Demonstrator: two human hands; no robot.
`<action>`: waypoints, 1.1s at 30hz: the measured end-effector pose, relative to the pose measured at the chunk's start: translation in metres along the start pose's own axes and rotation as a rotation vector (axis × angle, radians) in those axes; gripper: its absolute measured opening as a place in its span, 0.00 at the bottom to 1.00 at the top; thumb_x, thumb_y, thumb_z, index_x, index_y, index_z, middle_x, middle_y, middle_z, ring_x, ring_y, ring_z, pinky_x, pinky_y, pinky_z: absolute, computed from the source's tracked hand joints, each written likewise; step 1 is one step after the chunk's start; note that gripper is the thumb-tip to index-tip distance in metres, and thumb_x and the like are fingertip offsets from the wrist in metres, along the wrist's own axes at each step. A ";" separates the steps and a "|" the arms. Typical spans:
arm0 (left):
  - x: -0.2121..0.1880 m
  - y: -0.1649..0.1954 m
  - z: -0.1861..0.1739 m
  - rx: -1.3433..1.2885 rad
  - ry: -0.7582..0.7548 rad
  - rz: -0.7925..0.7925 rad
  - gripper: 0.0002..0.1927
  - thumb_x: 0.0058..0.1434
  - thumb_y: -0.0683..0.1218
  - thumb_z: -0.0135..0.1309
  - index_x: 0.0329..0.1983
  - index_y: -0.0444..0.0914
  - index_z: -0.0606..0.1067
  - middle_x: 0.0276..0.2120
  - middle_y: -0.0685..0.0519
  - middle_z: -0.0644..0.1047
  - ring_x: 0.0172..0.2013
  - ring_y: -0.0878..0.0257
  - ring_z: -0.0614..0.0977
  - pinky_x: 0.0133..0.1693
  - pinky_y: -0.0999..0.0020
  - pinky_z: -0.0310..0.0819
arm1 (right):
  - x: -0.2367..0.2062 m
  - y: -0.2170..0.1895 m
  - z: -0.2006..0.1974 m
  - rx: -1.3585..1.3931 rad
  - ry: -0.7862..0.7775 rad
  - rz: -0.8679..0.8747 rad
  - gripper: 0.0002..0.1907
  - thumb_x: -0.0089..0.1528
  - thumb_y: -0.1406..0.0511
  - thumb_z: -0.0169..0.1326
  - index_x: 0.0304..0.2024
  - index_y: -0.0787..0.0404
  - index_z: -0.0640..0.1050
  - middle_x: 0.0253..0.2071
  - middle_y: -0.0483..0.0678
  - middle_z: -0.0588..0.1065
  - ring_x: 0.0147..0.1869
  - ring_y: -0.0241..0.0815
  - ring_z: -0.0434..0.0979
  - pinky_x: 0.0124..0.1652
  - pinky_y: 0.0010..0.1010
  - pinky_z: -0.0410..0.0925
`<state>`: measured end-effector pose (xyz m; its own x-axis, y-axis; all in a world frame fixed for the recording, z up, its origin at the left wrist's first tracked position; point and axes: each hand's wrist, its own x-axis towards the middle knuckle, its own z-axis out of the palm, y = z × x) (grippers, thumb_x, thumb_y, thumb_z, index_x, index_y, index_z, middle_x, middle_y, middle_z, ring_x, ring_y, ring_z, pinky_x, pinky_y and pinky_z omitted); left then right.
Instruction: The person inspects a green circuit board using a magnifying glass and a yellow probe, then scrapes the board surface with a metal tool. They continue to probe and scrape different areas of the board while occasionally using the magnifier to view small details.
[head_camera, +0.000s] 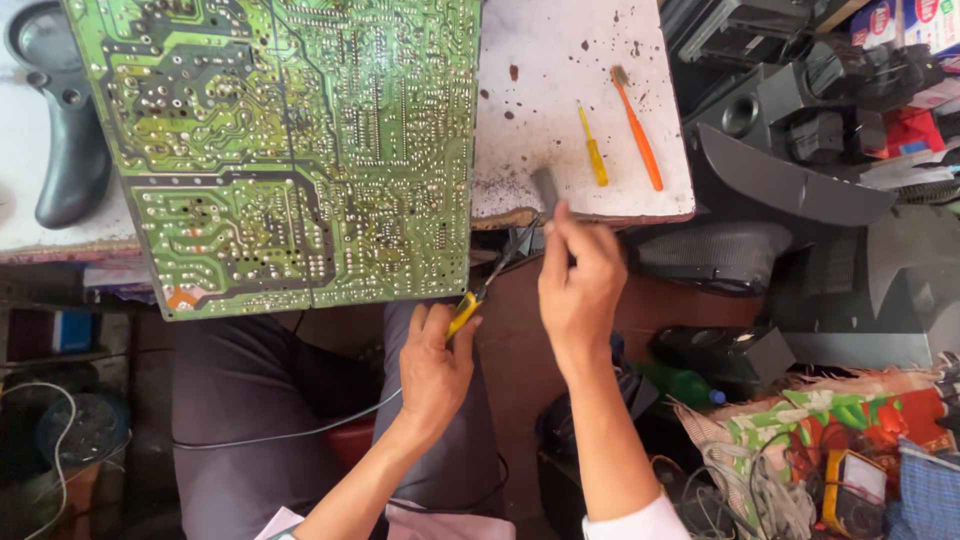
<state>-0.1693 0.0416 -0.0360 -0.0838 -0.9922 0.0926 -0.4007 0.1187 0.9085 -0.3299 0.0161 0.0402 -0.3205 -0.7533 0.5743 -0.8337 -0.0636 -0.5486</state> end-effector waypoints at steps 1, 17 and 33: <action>0.000 0.000 0.000 -0.006 0.010 0.012 0.10 0.62 0.44 0.61 0.37 0.36 0.72 0.34 0.43 0.73 0.31 0.40 0.76 0.31 0.49 0.67 | 0.002 0.001 -0.002 0.014 0.027 0.023 0.11 0.67 0.74 0.58 0.52 0.68 0.81 0.38 0.53 0.79 0.42 0.48 0.80 0.44 0.36 0.71; 0.004 0.007 -0.005 -0.056 -0.024 -0.016 0.09 0.68 0.45 0.53 0.46 0.33 0.73 0.39 0.36 0.71 0.38 0.37 0.72 0.38 0.45 0.66 | 0.005 0.001 -0.006 -0.011 0.070 0.108 0.10 0.67 0.72 0.59 0.51 0.67 0.81 0.37 0.54 0.78 0.41 0.48 0.79 0.43 0.36 0.71; 0.006 0.002 -0.008 0.002 -0.036 0.027 0.12 0.64 0.48 0.60 0.40 0.34 0.74 0.40 0.38 0.72 0.32 0.38 0.76 0.32 0.48 0.69 | -0.014 -0.016 -0.013 0.002 0.071 0.120 0.09 0.67 0.73 0.58 0.50 0.67 0.81 0.36 0.53 0.78 0.38 0.45 0.79 0.40 0.33 0.71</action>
<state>-0.1634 0.0359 -0.0303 -0.1275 -0.9866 0.1019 -0.3995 0.1451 0.9052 -0.3184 0.0361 0.0490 -0.4487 -0.7077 0.5458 -0.7866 0.0230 -0.6170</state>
